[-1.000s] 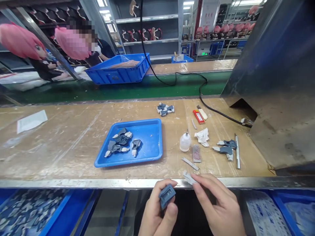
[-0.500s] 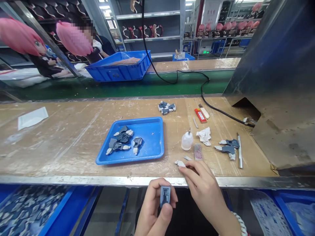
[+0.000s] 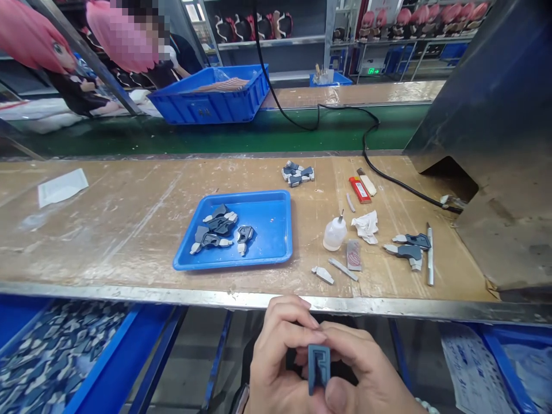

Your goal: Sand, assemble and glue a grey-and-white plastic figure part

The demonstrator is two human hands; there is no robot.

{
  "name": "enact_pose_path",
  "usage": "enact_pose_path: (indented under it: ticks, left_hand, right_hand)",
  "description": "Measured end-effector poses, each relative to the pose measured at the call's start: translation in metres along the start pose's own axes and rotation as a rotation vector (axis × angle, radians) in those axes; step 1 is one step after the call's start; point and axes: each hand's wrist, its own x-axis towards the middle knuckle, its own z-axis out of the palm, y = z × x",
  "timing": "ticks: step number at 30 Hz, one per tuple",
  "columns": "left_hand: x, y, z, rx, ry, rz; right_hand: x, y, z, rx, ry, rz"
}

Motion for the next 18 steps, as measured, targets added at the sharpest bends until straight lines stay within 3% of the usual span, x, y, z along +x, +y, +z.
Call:
enact_pose_path:
  ticks: [4, 8, 11, 15, 18]
  left_hand:
    - [0.000, 0.002, -0.002, 0.062, -0.056, 0.078]
    - [0.002, 0.005, -0.005, 0.222, -0.109, 0.160]
    - [0.001, 0.007, -0.003, 0.283, -0.069, 0.185]
    - [-0.004, 0.011, 0.007, 0.370, -0.012, 0.181]
    - [-0.011, 0.019, 0.020, 0.436, 0.090, 0.091]
  right_hand:
    - [-0.007, 0.008, 0.003, -0.013, -0.013, -0.030]
    - [-0.011, 0.013, 0.010, -0.083, 0.147, -0.166]
    - [-0.010, 0.007, 0.014, -0.083, 0.184, -0.188]
    - [-0.013, -0.003, 0.016, -0.318, 0.195, -0.188]
    - [-0.019, -0.005, 0.021, -0.437, 0.288, -0.156]
